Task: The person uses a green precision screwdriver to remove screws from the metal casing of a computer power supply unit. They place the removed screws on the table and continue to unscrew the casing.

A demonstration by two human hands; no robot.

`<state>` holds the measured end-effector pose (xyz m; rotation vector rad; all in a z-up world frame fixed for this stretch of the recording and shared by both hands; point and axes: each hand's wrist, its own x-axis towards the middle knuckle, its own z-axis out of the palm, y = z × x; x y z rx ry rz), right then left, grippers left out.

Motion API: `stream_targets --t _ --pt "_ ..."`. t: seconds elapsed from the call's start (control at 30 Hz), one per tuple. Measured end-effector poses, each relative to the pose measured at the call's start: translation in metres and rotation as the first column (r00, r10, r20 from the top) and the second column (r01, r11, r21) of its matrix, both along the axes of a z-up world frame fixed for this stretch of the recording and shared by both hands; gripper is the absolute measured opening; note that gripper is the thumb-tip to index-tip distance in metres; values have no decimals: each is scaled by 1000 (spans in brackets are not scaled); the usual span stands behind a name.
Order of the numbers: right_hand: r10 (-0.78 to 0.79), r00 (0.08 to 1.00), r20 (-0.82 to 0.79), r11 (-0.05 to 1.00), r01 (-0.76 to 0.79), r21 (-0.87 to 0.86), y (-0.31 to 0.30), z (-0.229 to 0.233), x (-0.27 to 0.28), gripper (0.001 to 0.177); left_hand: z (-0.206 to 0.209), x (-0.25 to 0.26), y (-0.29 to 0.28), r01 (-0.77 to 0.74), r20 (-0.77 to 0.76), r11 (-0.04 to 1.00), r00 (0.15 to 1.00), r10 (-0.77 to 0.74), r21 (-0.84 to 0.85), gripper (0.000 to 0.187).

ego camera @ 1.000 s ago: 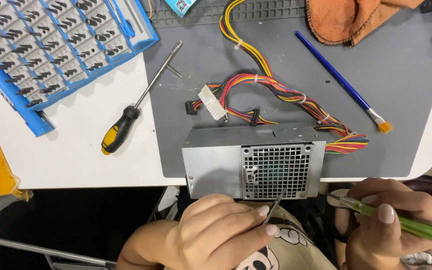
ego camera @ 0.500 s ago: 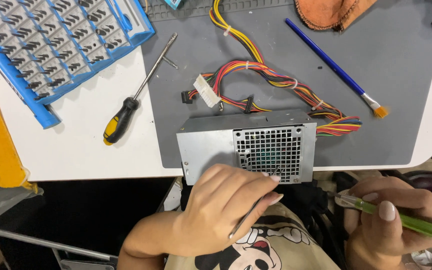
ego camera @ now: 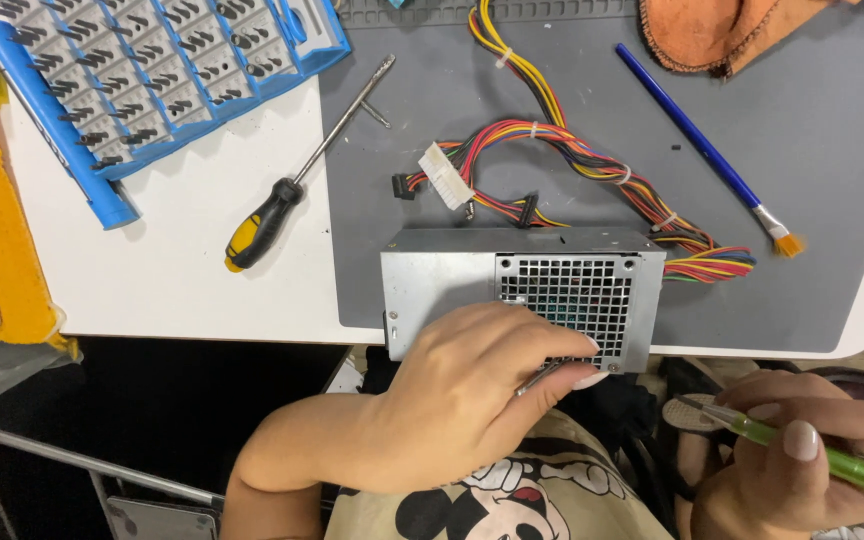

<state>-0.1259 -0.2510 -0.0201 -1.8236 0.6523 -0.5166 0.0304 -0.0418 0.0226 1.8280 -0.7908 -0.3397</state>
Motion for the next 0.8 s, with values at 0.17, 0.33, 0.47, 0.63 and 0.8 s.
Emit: stream_targets --t 0.17,0.33,0.47,0.63,0.8 --pt "-44 998 40 999 45 -24 8 -5 10 36 -4 6 2 3 -128 1000 992 -4 -10 15" --pt "-128 992 -19 990 127 -63 23 6 25 42 -11 5 0 -9 -146 999 989 1 -51 13" --pt "-49 998 34 998 51 -42 23 5 28 38 -17 4 0 -23 -167 992 986 3 -123 12" --pt "-135 982 131 990 139 -16 31 -2 29 39 -26 -1 -4 -89 -112 976 991 68 -197 12" --pt "151 982 -115 974 -167 -153 17 20 11 38 -32 -2 -4 -98 -84 965 993 80 -243 17"
